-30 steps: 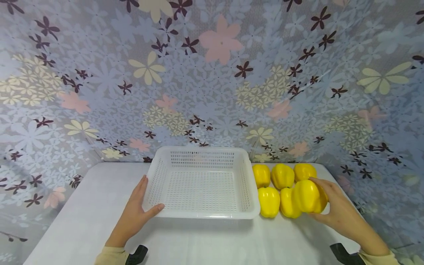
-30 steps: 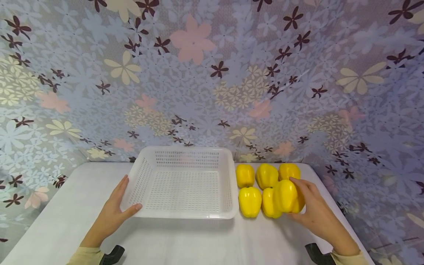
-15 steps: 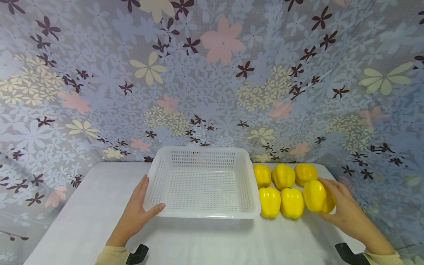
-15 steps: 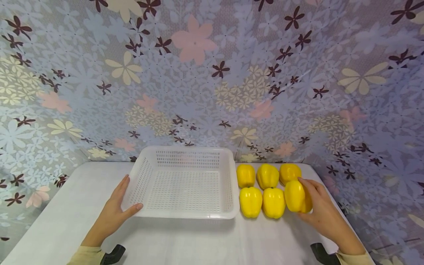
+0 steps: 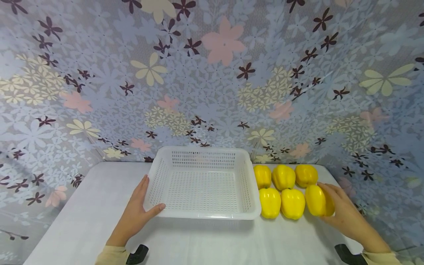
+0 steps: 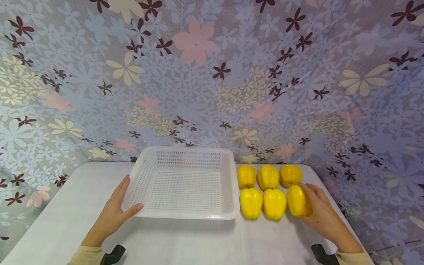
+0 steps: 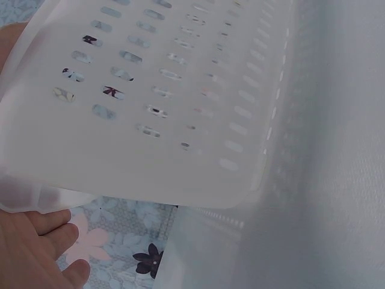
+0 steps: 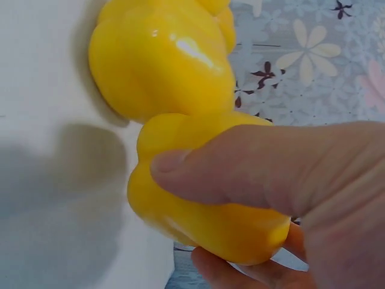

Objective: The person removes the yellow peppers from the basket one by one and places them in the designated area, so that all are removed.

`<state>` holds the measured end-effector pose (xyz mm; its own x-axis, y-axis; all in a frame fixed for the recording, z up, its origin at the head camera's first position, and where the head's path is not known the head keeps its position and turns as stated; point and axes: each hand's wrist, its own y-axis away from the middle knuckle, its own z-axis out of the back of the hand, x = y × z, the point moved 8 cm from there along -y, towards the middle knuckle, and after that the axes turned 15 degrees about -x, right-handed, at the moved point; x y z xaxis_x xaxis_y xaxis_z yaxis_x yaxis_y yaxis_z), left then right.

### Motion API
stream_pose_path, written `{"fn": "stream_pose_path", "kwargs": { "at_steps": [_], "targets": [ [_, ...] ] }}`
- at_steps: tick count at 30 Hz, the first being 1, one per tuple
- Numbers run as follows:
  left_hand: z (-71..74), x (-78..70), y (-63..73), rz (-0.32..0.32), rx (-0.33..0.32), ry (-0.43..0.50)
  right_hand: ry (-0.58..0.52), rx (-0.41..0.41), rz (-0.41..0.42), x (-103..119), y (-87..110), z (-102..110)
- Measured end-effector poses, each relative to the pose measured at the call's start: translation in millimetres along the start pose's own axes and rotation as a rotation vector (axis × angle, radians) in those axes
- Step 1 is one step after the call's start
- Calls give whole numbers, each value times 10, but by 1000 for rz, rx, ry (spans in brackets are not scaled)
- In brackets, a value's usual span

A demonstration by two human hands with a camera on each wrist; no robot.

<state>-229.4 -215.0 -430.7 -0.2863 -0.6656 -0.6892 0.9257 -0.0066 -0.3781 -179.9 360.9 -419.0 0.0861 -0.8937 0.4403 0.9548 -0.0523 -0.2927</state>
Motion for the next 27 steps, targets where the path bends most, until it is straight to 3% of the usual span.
{"fn": "stream_pose_path", "kwargs": {
  "at_steps": [27],
  "targets": [
    [8,-8,-17,27,1,-8,30,114,27,-144,-19,-230]
  ]
}}
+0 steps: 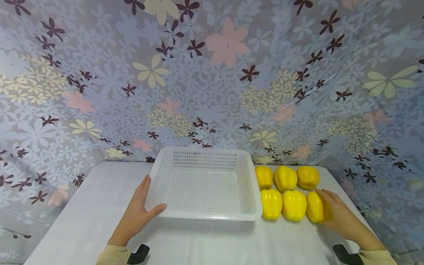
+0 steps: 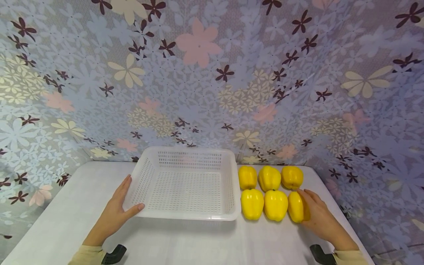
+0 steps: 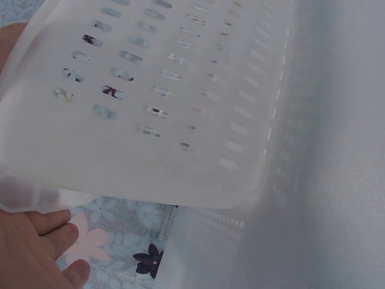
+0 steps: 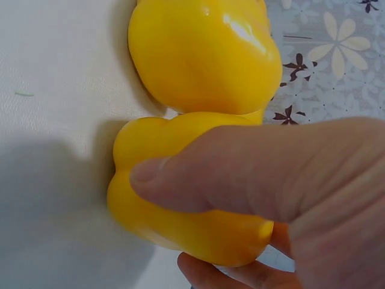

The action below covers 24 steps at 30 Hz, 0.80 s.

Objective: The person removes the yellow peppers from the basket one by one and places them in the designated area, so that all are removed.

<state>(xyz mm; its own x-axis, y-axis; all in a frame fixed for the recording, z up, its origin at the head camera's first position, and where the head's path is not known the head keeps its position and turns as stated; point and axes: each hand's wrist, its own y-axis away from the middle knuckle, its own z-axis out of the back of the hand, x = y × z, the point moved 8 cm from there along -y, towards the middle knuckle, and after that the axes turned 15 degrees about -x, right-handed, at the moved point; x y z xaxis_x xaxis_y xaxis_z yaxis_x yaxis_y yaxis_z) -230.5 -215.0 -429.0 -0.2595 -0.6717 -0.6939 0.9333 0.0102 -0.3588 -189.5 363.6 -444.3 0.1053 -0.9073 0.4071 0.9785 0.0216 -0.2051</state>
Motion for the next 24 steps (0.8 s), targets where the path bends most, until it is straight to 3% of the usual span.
{"fn": "stream_pose_path", "kwargs": {
  "at_steps": [16,24],
  "targets": [
    [-12,-14,-9,2,8,1,-13,-5,-14,-6,-38,0],
    [2,-40,-32,-27,3,16,12,6,-13,-12,-71,26]
  ]
}}
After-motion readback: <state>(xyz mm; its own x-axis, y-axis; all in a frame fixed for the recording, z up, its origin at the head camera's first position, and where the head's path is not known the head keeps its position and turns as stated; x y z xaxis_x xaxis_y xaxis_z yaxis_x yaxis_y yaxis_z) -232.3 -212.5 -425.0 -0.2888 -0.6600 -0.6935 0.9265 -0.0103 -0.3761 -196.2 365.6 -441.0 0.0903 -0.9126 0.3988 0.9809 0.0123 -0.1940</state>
